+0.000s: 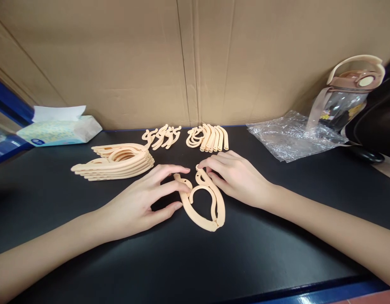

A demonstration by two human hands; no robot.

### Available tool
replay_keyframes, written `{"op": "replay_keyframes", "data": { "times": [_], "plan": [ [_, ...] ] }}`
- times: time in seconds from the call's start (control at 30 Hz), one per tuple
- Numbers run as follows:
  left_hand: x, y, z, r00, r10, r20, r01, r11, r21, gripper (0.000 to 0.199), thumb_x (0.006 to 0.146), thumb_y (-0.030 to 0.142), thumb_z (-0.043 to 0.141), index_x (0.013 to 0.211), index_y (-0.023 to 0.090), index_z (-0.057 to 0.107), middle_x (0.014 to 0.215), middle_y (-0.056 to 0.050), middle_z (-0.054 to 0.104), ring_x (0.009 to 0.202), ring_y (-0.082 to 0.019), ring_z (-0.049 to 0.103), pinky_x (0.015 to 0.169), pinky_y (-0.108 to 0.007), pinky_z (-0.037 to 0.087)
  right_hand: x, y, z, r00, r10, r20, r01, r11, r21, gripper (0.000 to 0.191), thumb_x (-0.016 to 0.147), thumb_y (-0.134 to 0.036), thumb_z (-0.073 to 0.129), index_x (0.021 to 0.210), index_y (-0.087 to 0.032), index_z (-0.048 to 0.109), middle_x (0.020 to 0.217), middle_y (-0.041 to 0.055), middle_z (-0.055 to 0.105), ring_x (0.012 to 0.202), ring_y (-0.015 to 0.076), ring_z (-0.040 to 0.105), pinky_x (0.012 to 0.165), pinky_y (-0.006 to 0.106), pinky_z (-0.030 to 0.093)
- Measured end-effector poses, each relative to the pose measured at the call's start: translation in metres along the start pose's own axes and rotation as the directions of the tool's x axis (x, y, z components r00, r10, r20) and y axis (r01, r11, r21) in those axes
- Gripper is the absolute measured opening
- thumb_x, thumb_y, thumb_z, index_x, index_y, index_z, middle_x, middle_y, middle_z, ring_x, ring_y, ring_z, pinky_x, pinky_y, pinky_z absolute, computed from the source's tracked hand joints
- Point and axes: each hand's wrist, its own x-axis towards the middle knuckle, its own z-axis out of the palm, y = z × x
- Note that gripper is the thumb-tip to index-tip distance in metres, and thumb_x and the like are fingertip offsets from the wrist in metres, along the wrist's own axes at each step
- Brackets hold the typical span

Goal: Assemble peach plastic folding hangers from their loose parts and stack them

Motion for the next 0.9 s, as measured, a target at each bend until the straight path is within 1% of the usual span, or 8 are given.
{"op": "replay_keyframes", "data": {
  "times": [0.2,0.37,0.43,0.5,0.6,0.7,0.8,0.9],
  "plan": [
    [-0.002,0.000,0.001,0.998,0.057,0.025,-0.058,0.998,0.020,0.022,0.093,0.024,0.048,0.111,0.024,0.060,0.136,-0.006,0.045,0.121,-0.021,0.046,0.102,-0.035,0.040,0.001,-0.003,-0.001,1.000,-0.019,-0.008,0.019,0.999,0.049,0.018,0.096,-0.022,0.045,0.107,-0.022,0.059,0.099,0.0020,0.069,0.085,0.0158,0.061,0.083,0.033,0.041],
    [-0.001,0.003,-0.001,0.997,0.056,0.045,-0.056,0.998,-0.009,0.018,0.093,0.026,0.049,0.107,0.024,0.061,0.136,-0.006,0.046,0.123,-0.021,0.044,0.102,-0.035,0.040,0.001,-0.006,-0.004,0.998,-0.048,0.036,0.044,0.993,0.113,0.020,0.097,-0.024,0.042,0.102,-0.021,0.061,0.090,0.0022,0.068,0.080,0.0156,0.058,0.080,0.032,0.041],
    [-0.001,0.004,0.000,0.997,0.060,0.050,-0.059,0.998,-0.020,0.016,0.093,0.028,0.051,0.105,0.024,0.061,0.136,-0.006,0.047,0.125,-0.022,0.043,0.102,-0.036,0.040,0.001,-0.008,-0.006,0.998,-0.028,0.049,0.020,0.985,0.169,0.020,0.097,-0.025,0.043,0.100,-0.021,0.062,0.089,0.0023,0.067,0.081,0.0152,0.059,0.078,0.031,0.043],
    [-0.001,0.005,0.000,0.997,0.057,0.045,-0.056,0.998,-0.024,0.020,0.092,0.033,0.055,0.109,0.024,0.058,0.136,-0.007,0.047,0.126,-0.023,0.042,0.103,-0.037,0.040,0.000,-0.010,-0.007,0.996,0.017,0.088,-0.041,0.958,0.284,0.020,0.096,-0.027,0.044,0.101,-0.021,0.062,0.087,0.0016,0.067,0.077,0.0134,0.060,0.073,0.028,0.045],
    [-0.001,0.004,0.001,1.000,0.011,0.025,-0.010,1.000,-0.024,0.045,0.085,0.046,0.062,0.121,0.023,0.051,0.138,-0.010,0.046,0.126,-0.026,0.043,0.102,-0.041,0.041,0.001,-0.012,-0.009,0.980,0.090,0.177,-0.167,0.858,0.485,0.020,0.094,-0.030,0.048,0.104,-0.020,0.062,0.085,0.0003,0.067,0.070,0.0110,0.061,0.064,0.024,0.047],
    [-0.001,0.004,0.001,0.999,-0.010,0.040,0.011,1.000,-0.029,0.062,0.079,0.050,0.067,0.129,0.022,0.044,0.138,-0.011,0.048,0.126,-0.028,0.044,0.102,-0.043,0.040,0.002,-0.012,-0.012,0.966,0.111,0.233,-0.236,0.746,0.622,0.018,0.093,-0.030,0.052,0.103,-0.018,0.061,0.092,0.0026,0.068,0.081,0.0133,0.064,0.073,0.026,0.050],
    [-0.001,0.005,0.000,0.997,0.030,0.074,-0.028,0.999,-0.037,0.070,0.077,0.051,0.069,0.134,0.023,0.040,0.127,-0.007,0.058,0.115,-0.024,0.053,0.096,-0.037,0.042,0.002,-0.011,-0.013,0.951,0.110,0.289,-0.292,0.622,0.726,0.012,0.092,-0.024,0.053,0.100,-0.017,0.058,0.100,0.0050,0.069,0.092,0.0153,0.065,0.081,0.029,0.050],
    [-0.001,0.006,-0.001,0.992,0.116,0.040,-0.117,0.993,0.032,0.071,0.076,0.057,0.067,0.131,0.019,0.043,0.120,-0.007,0.062,0.103,-0.023,0.059,0.088,-0.034,0.044,0.001,-0.010,-0.014,0.927,0.138,0.349,-0.369,0.509,0.778,0.012,0.091,-0.023,0.056,0.101,-0.018,0.055,0.100,0.0048,0.070,0.087,0.0141,0.066,0.077,0.027,0.051]
  ]
}}
